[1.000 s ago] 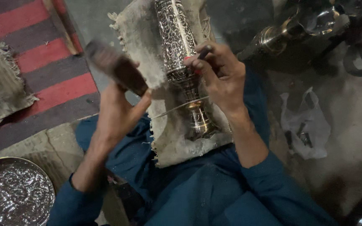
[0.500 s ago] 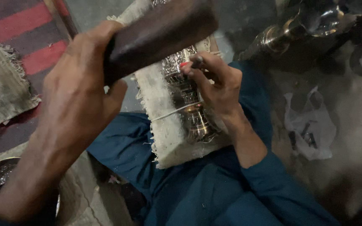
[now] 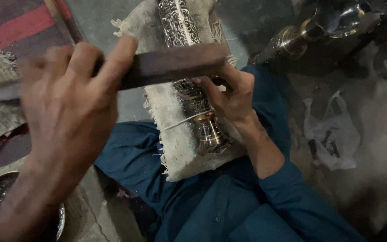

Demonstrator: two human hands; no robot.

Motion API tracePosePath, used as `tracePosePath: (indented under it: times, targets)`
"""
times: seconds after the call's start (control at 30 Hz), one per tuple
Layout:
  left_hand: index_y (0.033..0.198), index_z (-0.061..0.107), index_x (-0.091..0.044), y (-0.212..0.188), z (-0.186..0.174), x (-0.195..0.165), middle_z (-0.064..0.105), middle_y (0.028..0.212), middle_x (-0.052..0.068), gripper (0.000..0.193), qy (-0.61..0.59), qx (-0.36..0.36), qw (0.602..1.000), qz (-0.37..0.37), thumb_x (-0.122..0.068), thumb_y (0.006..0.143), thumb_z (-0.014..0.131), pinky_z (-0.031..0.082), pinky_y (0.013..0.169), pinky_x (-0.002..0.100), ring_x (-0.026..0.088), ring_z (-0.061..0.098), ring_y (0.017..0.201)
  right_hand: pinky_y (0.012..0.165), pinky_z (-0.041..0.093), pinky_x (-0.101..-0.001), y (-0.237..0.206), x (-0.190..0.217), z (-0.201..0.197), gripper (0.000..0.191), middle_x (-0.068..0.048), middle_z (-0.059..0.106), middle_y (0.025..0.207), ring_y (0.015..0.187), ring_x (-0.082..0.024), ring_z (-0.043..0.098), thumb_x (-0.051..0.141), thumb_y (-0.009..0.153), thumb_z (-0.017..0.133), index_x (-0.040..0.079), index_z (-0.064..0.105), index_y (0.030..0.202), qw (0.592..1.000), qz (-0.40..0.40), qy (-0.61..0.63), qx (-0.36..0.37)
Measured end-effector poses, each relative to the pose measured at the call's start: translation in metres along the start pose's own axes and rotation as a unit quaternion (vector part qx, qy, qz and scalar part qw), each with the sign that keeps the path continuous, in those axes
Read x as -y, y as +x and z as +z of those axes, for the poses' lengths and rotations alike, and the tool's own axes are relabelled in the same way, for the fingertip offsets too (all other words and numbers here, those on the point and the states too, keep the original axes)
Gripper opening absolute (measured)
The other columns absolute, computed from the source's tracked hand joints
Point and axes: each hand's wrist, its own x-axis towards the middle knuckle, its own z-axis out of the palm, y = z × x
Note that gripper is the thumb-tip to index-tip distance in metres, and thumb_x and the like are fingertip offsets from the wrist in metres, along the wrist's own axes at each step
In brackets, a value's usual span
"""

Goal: The person sits cross-legged and uses a small metal punch and a wooden mallet to emboss intricate patterns onto a silver-colored metal vase. The vase is stabilized on a cushioned support, and the person repeatedly taps the punch to create raised decorative details.

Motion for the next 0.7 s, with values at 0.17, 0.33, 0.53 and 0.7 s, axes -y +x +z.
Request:
tracePosePath:
  times: [0.17,0.33,0.53,0.7]
  targets:
    - [0.145,0.057,-0.028,-0.006,0.014,0.007,0.066,0.098,0.003,0.043,0.086,-0.036,0.995,0.028,-0.016,0.106,0.071,0.048,0.082,0.043,0.021,0.061,0.084,0.075,0.069,-0.0266,0.002,-0.001,-0.001,0.013,-0.009,0.078,0.1,0.088,-0.015,0.08,0.008,0.105,0.07,0.003,0.069,0.117,1.0,0.013,-0.017,0.016]
    - [0.146,0.056,-0.025,-0.012,0.019,0.01,0.062,0.101,0.004,0.037,-0.013,-0.004,1.0,0.002,-0.017,0.112,0.067,0.046,0.087,0.041,0.02,0.059,0.09,0.061,0.062,-0.0225,0.003,-0.002,-0.002,0.014,-0.008,0.08,0.095,0.077,-0.012,0.078,0.009,0.101,0.072,0.002,0.07,0.114,0.999,0.015,-0.034,0.015]
    - [0.147,0.059,-0.027,-0.005,0.014,0.012,0.061,0.1,0.003,0.038,0.0,0.008,1.0,0.013,-0.018,0.111,0.065,0.046,0.087,0.042,0.019,0.058,0.087,0.078,0.069,-0.0254,0.004,-0.003,-0.003,0.011,-0.008,0.078,0.103,0.093,-0.015,0.08,0.009,0.107,0.068,0.003,0.069,0.117,1.0,0.001,0.0,0.023]
    - [0.146,0.064,-0.03,0.005,0.008,0.012,0.06,0.106,0.005,0.039,0.004,0.009,1.0,0.015,-0.018,0.109,0.066,0.046,0.085,0.043,0.02,0.059,0.089,0.079,0.068,-0.0262,0.002,0.0,-0.005,0.012,-0.009,0.078,0.102,0.093,-0.016,0.079,0.007,0.105,0.068,0.002,0.069,0.116,1.0,0.01,0.006,0.026]
